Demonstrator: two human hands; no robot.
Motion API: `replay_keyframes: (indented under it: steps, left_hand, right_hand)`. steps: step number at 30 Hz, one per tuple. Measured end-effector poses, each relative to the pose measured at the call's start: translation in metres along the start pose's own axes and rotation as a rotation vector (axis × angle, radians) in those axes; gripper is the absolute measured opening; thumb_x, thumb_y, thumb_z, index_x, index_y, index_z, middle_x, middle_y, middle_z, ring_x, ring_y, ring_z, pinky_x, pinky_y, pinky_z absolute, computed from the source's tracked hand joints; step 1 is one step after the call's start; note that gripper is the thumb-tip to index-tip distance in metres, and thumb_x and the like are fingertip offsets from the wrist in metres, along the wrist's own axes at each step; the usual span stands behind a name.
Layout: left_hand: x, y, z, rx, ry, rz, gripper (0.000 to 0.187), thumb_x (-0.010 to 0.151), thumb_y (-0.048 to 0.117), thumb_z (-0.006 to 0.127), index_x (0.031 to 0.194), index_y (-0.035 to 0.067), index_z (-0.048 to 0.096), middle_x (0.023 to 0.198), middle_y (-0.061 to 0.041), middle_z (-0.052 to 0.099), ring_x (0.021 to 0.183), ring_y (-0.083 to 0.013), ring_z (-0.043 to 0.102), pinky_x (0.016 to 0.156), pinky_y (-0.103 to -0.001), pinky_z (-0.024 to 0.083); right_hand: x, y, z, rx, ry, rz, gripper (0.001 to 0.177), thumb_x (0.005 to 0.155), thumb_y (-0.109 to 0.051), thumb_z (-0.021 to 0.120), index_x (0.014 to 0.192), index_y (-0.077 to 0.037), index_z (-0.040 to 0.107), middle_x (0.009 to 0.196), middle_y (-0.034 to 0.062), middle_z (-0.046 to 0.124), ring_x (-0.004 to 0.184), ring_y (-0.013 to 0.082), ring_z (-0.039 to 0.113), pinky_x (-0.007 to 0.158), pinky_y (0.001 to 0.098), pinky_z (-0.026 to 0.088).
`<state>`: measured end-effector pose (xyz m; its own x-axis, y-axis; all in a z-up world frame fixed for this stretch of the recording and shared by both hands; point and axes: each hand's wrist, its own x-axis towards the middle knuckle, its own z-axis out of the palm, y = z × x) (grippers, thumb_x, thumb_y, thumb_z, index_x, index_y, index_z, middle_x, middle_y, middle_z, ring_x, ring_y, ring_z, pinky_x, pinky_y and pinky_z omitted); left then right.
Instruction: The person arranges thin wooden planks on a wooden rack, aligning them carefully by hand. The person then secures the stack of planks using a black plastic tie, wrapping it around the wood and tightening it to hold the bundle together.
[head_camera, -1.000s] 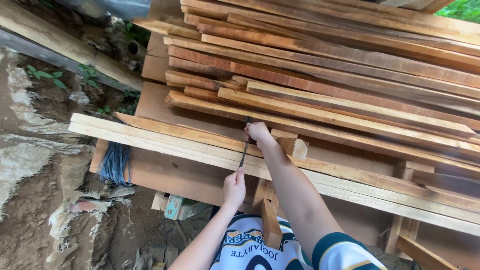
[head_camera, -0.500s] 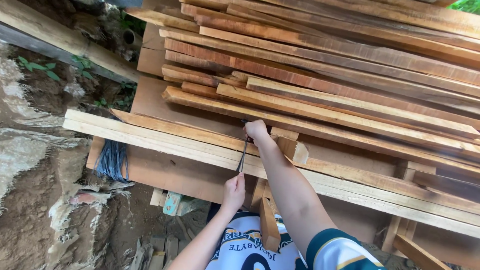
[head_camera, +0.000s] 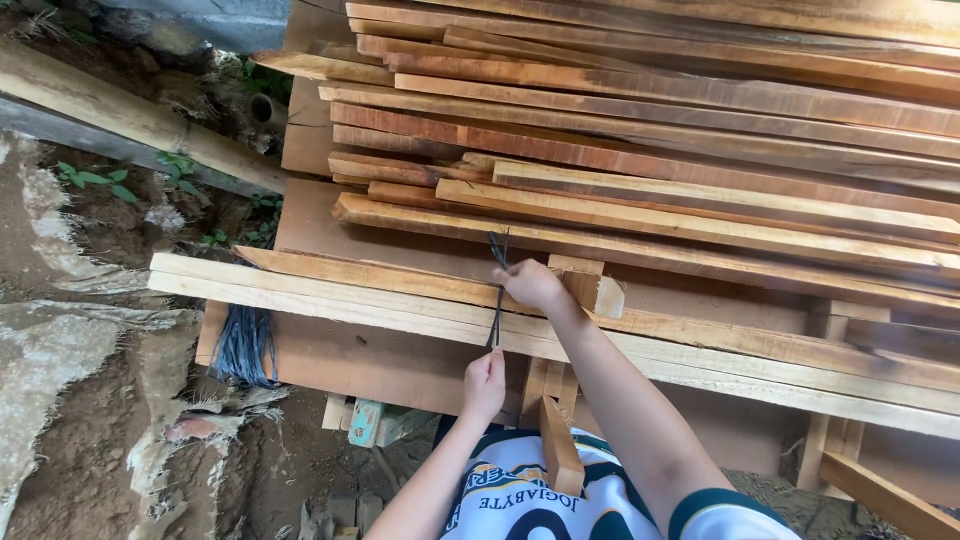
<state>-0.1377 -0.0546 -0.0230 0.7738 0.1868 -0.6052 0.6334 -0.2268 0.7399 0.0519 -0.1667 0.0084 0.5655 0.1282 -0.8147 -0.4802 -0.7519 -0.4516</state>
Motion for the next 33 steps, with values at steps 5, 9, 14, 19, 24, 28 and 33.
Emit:
replay_keyframes:
  steps: [5, 9, 14, 19, 24, 28, 33]
  left_hand:
    - [0.000, 0.006, 0.001, -0.049, -0.011, -0.030, 0.054, 0.106, 0.030, 0.048, 0.055, 0.013, 0.049, 0.046, 0.000, 0.047, 0.054, -0.0117, 0.046, 0.053, -0.027, 0.042]
    - [0.005, 0.018, -0.015, -0.294, 0.008, -0.183, 0.051, 0.106, 0.031, 0.051, 0.057, 0.018, 0.047, 0.044, 0.010, 0.036, 0.039, -0.0033, 0.033, 0.039, -0.015, 0.029]
    - [0.012, 0.102, -0.043, -0.582, 0.063, -0.266, 0.039, 0.104, 0.024, 0.051, 0.067, 0.017, 0.042, 0.047, 0.009, 0.024, 0.033, -0.0039, 0.028, 0.032, -0.018, 0.023]
    - [0.068, 0.153, -0.045, -0.660, 0.096, -0.312, 0.042, 0.101, 0.028, 0.048, 0.062, 0.020, 0.036, 0.041, 0.007, 0.030, 0.030, -0.0039, 0.030, 0.031, -0.017, 0.022]
    - [0.097, 0.185, -0.023, -0.625, 0.026, -0.331, 0.039, 0.093, 0.024, 0.050, 0.059, 0.021, 0.032, 0.046, 0.010, 0.019, 0.032, -0.0025, 0.019, 0.031, -0.020, 0.016]
    - [0.100, 0.134, -0.029, -0.463, 0.088, -0.260, 0.035, 0.093, 0.026, 0.054, 0.060, 0.017, 0.046, 0.043, 0.002, 0.037, 0.029, -0.0046, 0.030, 0.026, -0.023, 0.024]
    - [0.055, 0.092, -0.042, 0.138, 0.089, 0.029, 0.046, 0.099, 0.037, 0.055, 0.067, 0.007, 0.070, 0.062, -0.013, 0.061, 0.074, -0.0196, 0.063, 0.074, -0.036, 0.050]
  right_hand:
    - [0.027, 0.025, 0.021, 0.151, 0.084, -0.102, 0.029, 0.096, -0.038, 0.062, 0.086, -0.018, 0.078, 0.083, 0.0083, 0.073, 0.093, 0.0274, 0.067, 0.084, 0.0400, 0.052]
    - [0.040, 0.014, 0.018, 0.605, 0.032, -0.079, 0.033, 0.102, -0.028, 0.050, 0.083, -0.013, 0.072, 0.075, 0.0002, 0.074, 0.076, 0.0092, 0.067, 0.069, 0.0204, 0.040]
    - [0.085, 0.026, 0.037, 0.545, 0.064, -0.004, 0.033, 0.099, -0.033, 0.053, 0.080, -0.015, 0.073, 0.061, -0.0008, 0.064, 0.062, 0.0138, 0.059, 0.060, 0.0255, 0.040]
    - [0.096, 0.033, 0.040, 0.681, 0.030, 0.088, 0.032, 0.098, -0.025, 0.055, 0.077, -0.008, 0.072, 0.060, 0.0040, 0.062, 0.058, 0.0180, 0.067, 0.058, 0.0261, 0.051]
    - [0.092, 0.021, 0.026, 0.745, 0.050, 0.068, 0.032, 0.100, -0.022, 0.052, 0.081, -0.002, 0.070, 0.065, 0.0075, 0.062, 0.059, 0.0192, 0.066, 0.062, 0.0284, 0.057]
    - [0.121, 0.035, 0.040, 0.768, 0.022, 0.110, 0.032, 0.100, -0.019, 0.051, 0.082, 0.001, 0.068, 0.062, 0.0099, 0.062, 0.054, 0.0204, 0.066, 0.059, 0.0287, 0.058]
    - [0.158, 0.041, 0.056, 0.659, 0.021, 0.174, 0.031, 0.099, -0.017, 0.053, 0.096, 0.008, 0.071, 0.067, 0.0145, 0.064, 0.053, 0.0227, 0.065, 0.061, 0.0336, 0.056]
